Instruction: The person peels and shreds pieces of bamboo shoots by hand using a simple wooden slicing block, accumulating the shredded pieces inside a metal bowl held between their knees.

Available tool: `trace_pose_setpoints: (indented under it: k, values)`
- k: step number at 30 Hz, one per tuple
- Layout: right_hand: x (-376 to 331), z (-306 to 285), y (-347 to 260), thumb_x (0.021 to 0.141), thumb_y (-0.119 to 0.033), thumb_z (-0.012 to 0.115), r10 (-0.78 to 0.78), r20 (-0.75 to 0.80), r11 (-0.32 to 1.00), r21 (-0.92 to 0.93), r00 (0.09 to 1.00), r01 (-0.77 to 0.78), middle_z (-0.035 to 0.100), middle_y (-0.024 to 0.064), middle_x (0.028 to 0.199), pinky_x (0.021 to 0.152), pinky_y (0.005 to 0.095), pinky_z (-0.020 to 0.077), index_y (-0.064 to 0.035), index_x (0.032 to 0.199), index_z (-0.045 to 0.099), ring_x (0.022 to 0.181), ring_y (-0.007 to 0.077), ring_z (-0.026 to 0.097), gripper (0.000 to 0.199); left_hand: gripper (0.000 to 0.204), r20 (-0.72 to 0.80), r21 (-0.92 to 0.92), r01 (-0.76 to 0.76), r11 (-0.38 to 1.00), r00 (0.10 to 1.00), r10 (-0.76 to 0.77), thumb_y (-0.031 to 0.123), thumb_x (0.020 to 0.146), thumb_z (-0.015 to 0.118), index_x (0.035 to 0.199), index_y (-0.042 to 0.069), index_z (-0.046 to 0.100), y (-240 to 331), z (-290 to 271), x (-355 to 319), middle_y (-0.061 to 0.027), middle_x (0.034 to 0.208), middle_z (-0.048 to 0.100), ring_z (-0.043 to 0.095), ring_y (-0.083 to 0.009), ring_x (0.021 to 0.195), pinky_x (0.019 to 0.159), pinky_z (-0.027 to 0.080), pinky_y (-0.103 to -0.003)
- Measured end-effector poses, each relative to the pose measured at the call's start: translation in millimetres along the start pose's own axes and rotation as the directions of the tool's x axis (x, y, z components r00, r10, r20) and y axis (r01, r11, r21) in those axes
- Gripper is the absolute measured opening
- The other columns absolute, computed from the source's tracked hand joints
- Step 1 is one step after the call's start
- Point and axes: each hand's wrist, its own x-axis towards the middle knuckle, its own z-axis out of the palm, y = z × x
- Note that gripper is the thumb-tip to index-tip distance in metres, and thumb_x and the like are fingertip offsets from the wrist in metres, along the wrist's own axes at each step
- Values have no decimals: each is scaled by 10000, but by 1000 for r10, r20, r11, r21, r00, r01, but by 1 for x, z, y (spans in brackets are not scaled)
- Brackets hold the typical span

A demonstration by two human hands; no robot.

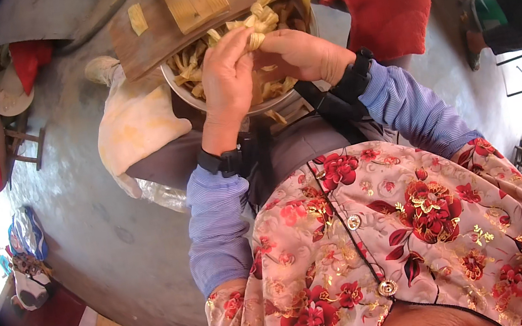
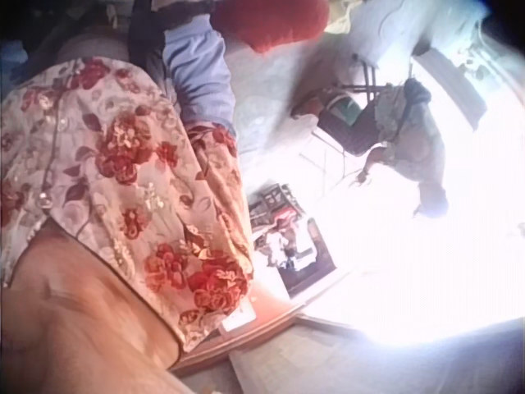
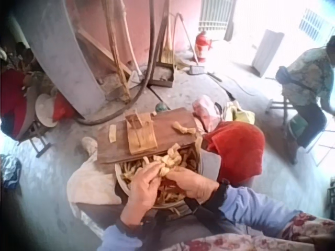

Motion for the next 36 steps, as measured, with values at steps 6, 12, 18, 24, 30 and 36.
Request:
trace_pose_setpoints:
  k: [6, 12, 18, 24, 30, 36]
  values:
    - [-4, -5, -8, 852, -172, 584, -159, 94, 964, -201, 983, 175, 613, 9, 1006, 751, 310, 468, -63, 898, 655, 923, 150, 571, 138, 379, 317, -347, 302, 888, 929, -191, 62, 786, 547, 1161, 7, 565, 7, -13, 10, -195, 1250, 511, 537, -289, 1090, 890, 432, -298]
    - [3, 0, -11, 696, -2, 635, -836, 402, -121, -798, 373, 590, 594, 113, 1031, 775, 355, 456, -16, 825, 663, 903, 315, 550, 133, 231, 54, -124, 336, 934, 942, -332, 128, 855, 510, 1024, -9, 589, 36, -5, 21, -171, 928, 618, 615, -253, 837, 727, 475, -324]
    - [-4, 14, -19, 740, 12, 634, -942, 161, 88, -729, 295, 679, 571, 106, 1024, 791, 305, 443, 13, 820, 651, 943, 261, 537, 83, 233, 265, -748, 612, 258, 631, -729, 257, 930, 493, 871, 46, 573, 36, 14, 16, -18, 669, 560, 491, -111, 531, 440, 371, -232]
    - [5, 1, -28, 799, -72, 644, -892, 18, 334, -648, 452, 685, 580, 88, 972, 750, 246, 443, 48, 867, 636, 860, 156, 562, 138, 254, 322, -577, 623, 529, 768, -553, 219, 967, 439, 972, 3, 571, 45, -8, -22, 16, 623, 453, 360, -61, 475, 411, 255, -202]
    - [1, -18, -59, 834, -133, 630, -719, 432, 51, -749, 544, 661, 634, 80, 978, 771, 287, 483, -16, 1095, 591, 891, 150, 600, 289, 95, 41, 253, 202, 946, 975, -219, 150, 863, 537, 838, 59, 550, 33, -35, -11, -148, 694, 568, 566, -364, 683, 555, 433, -441]
    - [-13, 12, -69, 800, -121, 644, -364, 652, -96, -736, 665, 670, 648, 81, 764, 653, 306, 500, -9, 985, 624, 653, 232, 619, 217, 142, 274, 67, 188, 980, 941, -199, 158, 863, 538, 785, 39, 537, 28, -50, 11, -165, 727, 576, 529, -360, 646, 556, 417, -406]
